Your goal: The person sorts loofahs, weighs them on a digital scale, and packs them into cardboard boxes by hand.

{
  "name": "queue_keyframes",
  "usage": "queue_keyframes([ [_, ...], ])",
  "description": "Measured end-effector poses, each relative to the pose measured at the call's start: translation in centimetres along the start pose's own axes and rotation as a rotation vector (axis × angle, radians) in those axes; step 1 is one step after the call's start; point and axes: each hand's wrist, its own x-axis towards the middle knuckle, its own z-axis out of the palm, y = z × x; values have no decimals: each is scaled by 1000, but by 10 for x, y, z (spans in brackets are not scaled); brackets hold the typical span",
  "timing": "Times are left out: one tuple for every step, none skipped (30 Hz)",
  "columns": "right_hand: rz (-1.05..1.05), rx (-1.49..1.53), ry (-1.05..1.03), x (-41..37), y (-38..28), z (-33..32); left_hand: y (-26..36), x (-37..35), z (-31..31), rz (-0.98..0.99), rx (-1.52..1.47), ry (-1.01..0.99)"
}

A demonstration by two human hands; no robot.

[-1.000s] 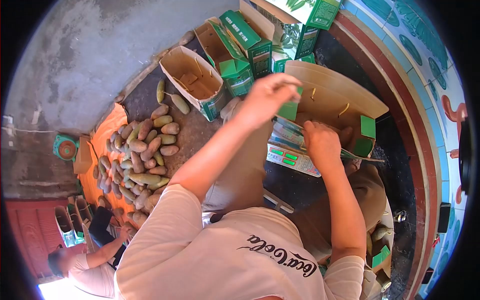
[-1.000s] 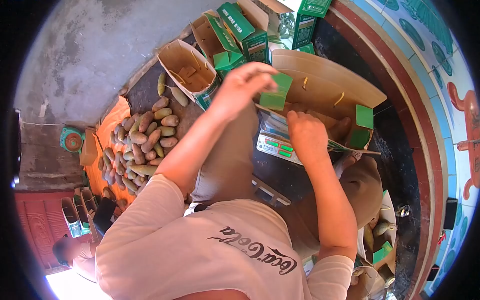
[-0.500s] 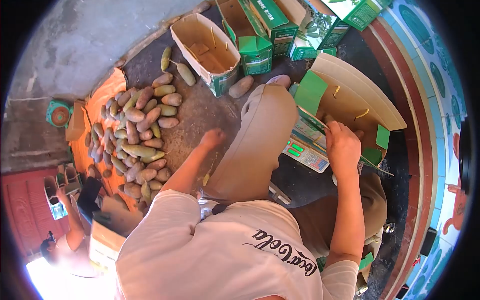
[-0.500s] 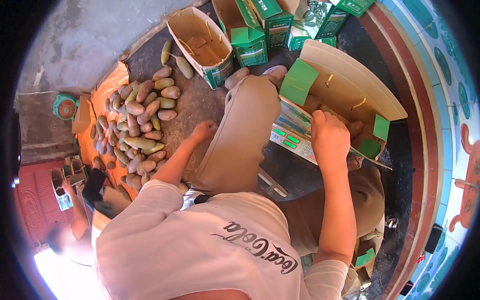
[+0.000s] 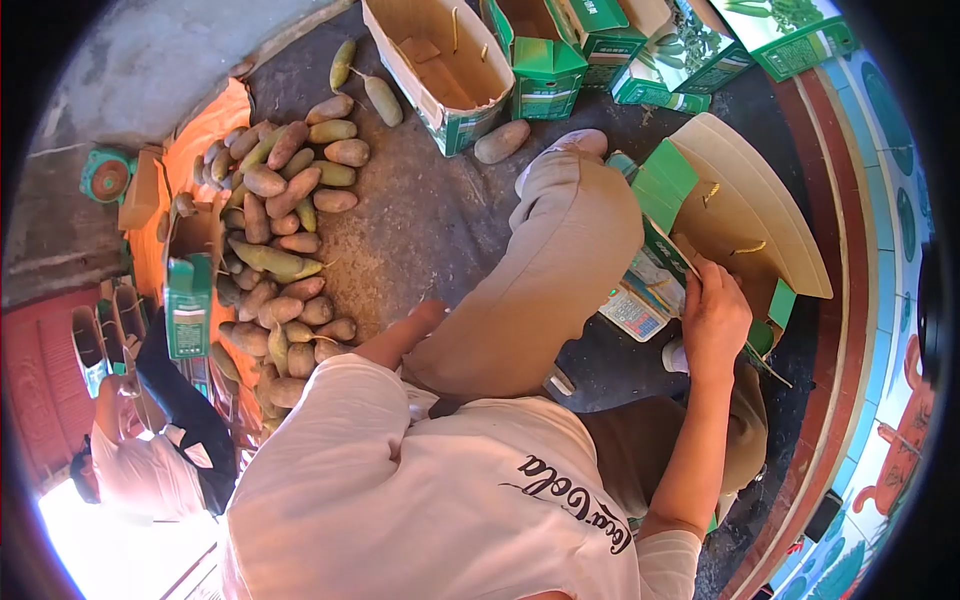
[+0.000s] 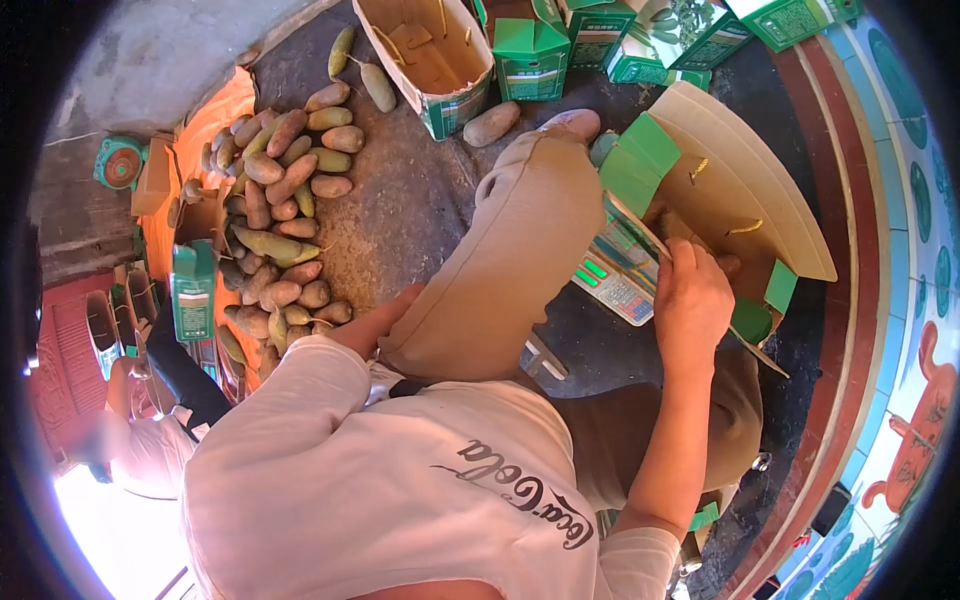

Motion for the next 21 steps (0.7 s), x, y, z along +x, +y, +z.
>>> queue_keyframes([
  [5, 1, -2, 0, 0, -1, 1, -1, -1, 38, -9, 25],
  [11, 0, -4, 1, -1, -1, 3, 0, -3, 36, 42, 16],
  [10, -3, -7, 1, -1, -2, 4, 5, -1, 35, 93, 7],
  [9, -7, -12, 1, -1, -2, 5, 9, 3, 35, 143, -3],
  [6, -10, -19, 0, -1, -2, 3, 9, 9, -7, 137, -102],
  [9, -17, -23, -1, -1, -1, 7, -1, 4, -37, 134, -168],
  [11, -24, -25, -1, -1, 0, 8, -6, 6, -54, 135, -205],
  [13, -32, -24, -1, 0, 1, 9, -11, 7, -61, 133, -223],
  [11, -35, -20, -1, 1, 2, 8, -14, 11, -66, 136, -242],
  [11, -37, -16, -1, 1, 3, 7, -17, 15, -69, 134, -255],
  [11, -40, -13, -1, 1, 3, 6, -21, 19, -72, 136, -257],
  [15, -43, -18, 0, 1, 3, 5, -23, 24, -74, 143, -252],
  [20, -47, -23, 1, 0, 2, 3, -26, 29, -73, 147, -240],
  [24, -50, -28, 2, -1, 2, 2, -28, 34, -70, 163, -207],
  [14, -55, -17, 2, 0, 3, 1, -32, 39, -69, 191, -147],
  [6, -61, -7, 2, 1, 4, -1, -37, 44, -65, 236, -53],
  [-3, -67, 3, 1, 2, 5, -3, -37, 46, -69, 277, 21],
  [1, -67, 7, 2, 2, 5, -5, -33, 45, -84, 311, 78],
  [4, -67, 10, 2, 1, 4, 1, -40, 31, -102, 332, 113],
  [5, -67, 12, 3, -1, 4, 17, -51, 3, -130, 343, 115],
  [6, -67, 10, 4, -1, 4, 34, -63, -26, -159, 355, 117],
])
